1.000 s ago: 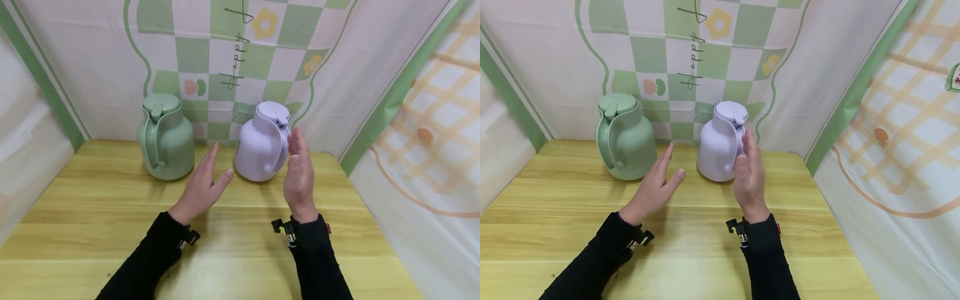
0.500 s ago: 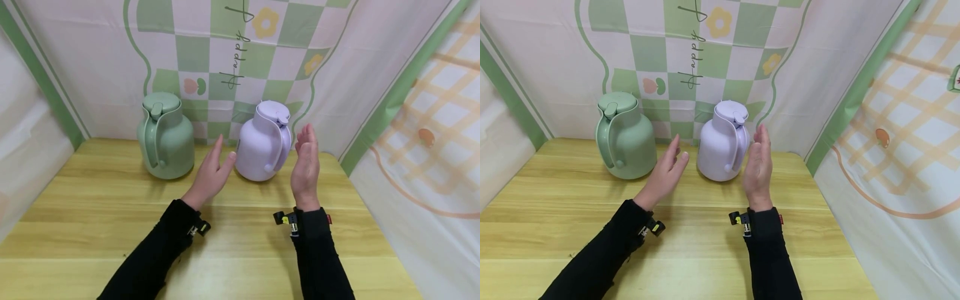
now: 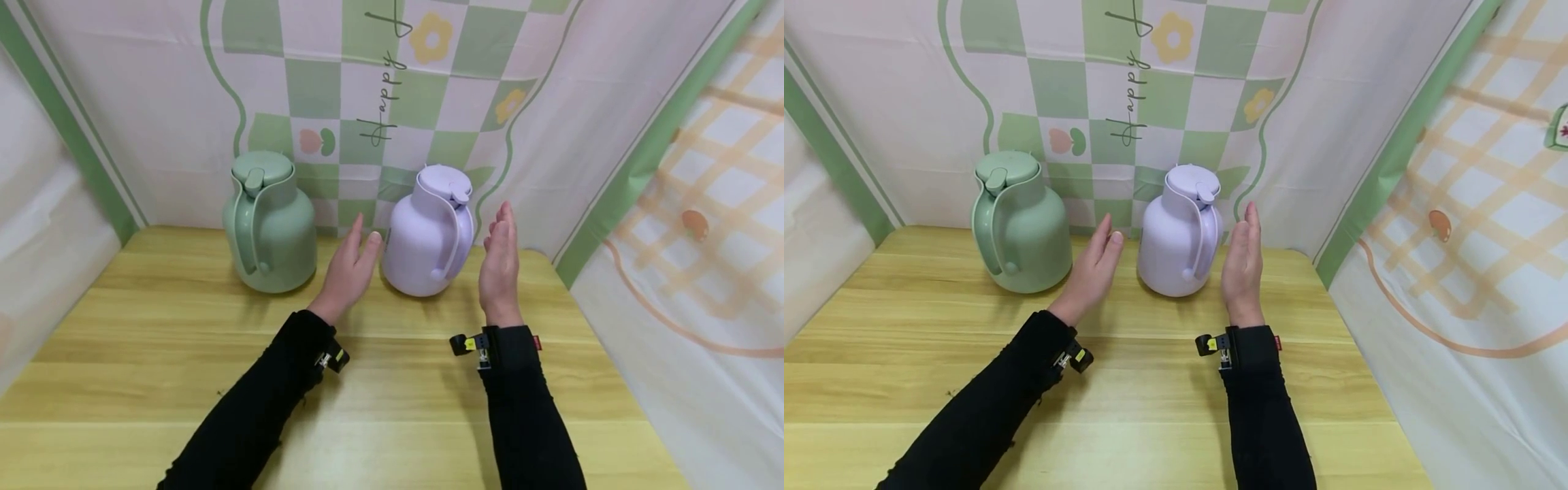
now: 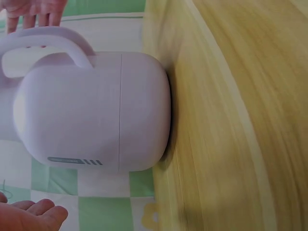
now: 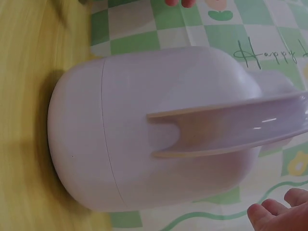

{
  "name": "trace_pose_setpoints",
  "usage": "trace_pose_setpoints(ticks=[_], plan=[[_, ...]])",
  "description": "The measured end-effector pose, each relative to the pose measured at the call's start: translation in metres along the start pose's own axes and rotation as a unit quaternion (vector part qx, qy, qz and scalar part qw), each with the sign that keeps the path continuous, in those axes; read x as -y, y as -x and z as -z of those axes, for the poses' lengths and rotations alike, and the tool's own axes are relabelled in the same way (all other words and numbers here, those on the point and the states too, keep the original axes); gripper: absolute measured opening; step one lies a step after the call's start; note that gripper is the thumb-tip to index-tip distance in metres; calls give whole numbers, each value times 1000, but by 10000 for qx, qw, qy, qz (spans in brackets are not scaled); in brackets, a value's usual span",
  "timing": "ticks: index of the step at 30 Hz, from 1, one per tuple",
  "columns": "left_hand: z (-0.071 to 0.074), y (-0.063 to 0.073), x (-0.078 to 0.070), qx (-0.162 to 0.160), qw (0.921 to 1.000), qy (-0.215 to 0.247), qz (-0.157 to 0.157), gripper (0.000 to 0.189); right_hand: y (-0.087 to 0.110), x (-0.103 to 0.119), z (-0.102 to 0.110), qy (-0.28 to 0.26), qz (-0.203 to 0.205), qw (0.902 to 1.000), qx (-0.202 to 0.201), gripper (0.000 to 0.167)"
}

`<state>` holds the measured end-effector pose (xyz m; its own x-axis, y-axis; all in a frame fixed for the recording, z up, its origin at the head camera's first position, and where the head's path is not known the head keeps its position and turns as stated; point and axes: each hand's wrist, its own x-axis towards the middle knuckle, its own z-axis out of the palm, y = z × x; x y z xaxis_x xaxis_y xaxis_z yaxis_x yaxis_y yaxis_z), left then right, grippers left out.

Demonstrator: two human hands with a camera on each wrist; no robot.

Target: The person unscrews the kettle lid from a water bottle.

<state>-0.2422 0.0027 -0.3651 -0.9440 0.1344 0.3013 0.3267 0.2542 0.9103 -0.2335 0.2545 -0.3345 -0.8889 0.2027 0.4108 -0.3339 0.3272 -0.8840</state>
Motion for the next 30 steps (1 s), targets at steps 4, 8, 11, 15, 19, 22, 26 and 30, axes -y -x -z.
trace_pose_setpoints(ticks=[4, 8, 11, 15, 19, 22, 26, 30], plan=[[1, -7, -1, -6, 9997, 89, 224, 76, -8, -1, -1, -25, -153, 9999, 76, 69], [-1, -13, -2, 20, 9991, 136, 395, 77, -16, -2, -2, 52, -387, 9991, 170, 70], [-3, -19, -2, 22, 9990, 137, 417, 81, -23, -5, -3, 88, -587, 9979, 244, 72], [-8, -29, -1, 85, 9995, -16, 303, 82, -30, -8, -3, 99, -771, 9965, 323, 75], [-11, -35, 0, 196, 9992, -33, 339, 83, -36, -11, -3, 51, -977, 9943, 418, 76], [-12, -39, 0, 221, 9986, 39, 483, 85, -40, -12, -5, -49, -1153, 9921, 498, 77], [-14, -44, 2, 227, 9971, 194, 695, 87, -45, -16, -7, -305, -1446, 9874, 563, 77], [-19, -48, 4, 245, 9954, 443, 814, 87, -49, -22, -10, -519, -1712, 9818, 633, 79]])
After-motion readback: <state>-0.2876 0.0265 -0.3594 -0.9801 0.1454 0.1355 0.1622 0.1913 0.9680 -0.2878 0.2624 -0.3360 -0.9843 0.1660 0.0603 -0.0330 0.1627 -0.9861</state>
